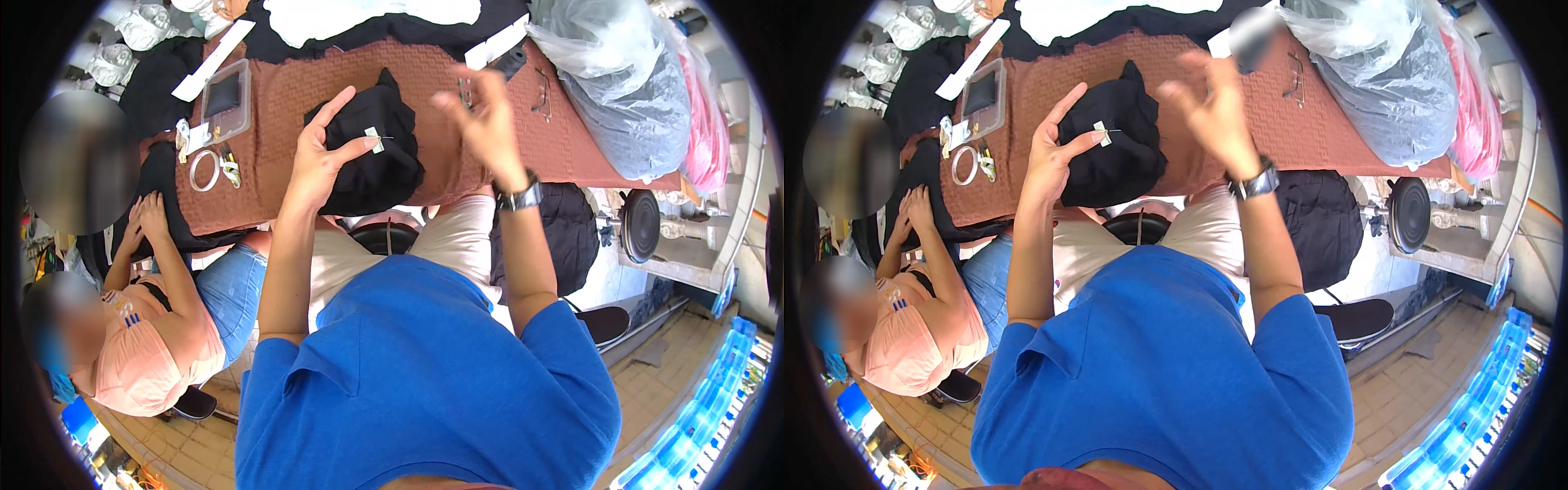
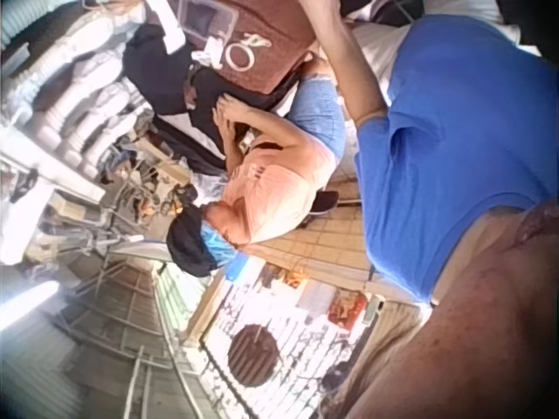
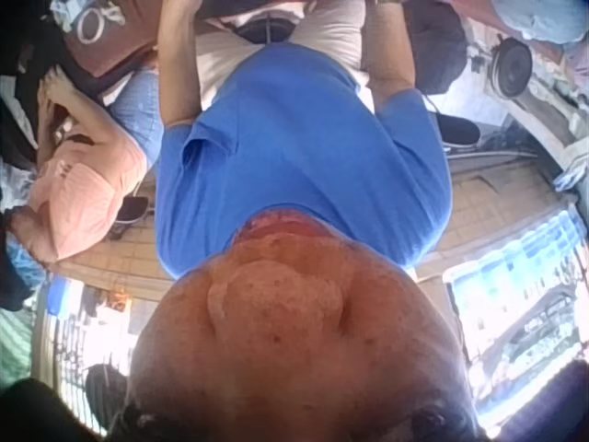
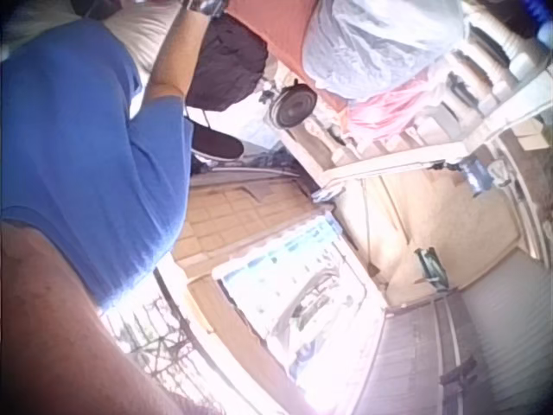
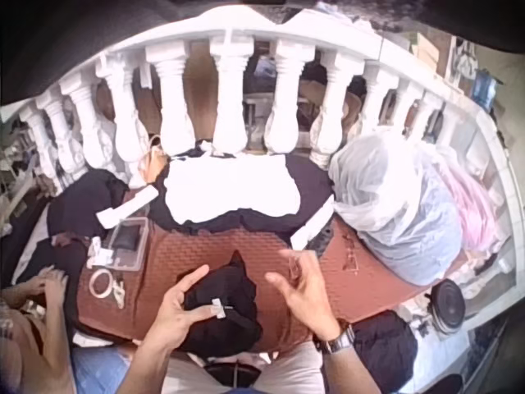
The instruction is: The person trims threads from black fabric pieces using small shears and applies small white labels to the fabric sections by hand.
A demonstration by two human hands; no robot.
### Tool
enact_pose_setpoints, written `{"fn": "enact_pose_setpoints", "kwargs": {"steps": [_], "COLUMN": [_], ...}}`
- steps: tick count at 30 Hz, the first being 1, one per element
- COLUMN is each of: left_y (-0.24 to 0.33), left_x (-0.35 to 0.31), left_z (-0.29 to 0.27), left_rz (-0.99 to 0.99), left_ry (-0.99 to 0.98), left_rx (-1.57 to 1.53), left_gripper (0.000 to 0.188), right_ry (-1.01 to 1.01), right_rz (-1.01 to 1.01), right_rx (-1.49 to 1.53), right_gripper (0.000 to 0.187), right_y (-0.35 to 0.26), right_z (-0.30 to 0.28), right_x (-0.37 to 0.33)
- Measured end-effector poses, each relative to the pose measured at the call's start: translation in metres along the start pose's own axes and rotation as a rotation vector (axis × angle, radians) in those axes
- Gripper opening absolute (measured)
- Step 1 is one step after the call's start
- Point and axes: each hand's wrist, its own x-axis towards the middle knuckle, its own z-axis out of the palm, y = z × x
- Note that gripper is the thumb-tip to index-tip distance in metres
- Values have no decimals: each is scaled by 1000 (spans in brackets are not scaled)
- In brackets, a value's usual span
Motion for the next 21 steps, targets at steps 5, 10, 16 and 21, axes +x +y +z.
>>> {"fn": "enact_pose_setpoints", "kwargs": {"steps": [5, 10, 16, 21], "left_y": [-7, -35, -41, -56], "left_x": [-2, 4, -7, -1], "left_z": [-5, -18, -25, -24], "left_rz": [-22, 11, 6, -12], "left_ry": [14, 26, 64, 69], "left_rx": [-42, 88, 86, -19], "left_gripper": [78, 78, 78, 79], "right_ry": [277, 58, 263, -184], "right_rz": [69, 4, -226, -300], "right_rx": [-789, -710, -393, 189], "right_gripper": [69, 48, 45, 46], "right_y": [104, 145, -11, -105], "right_z": [-50, -65, 4, 114], "right_x": [65, 70, 67, 65]}}
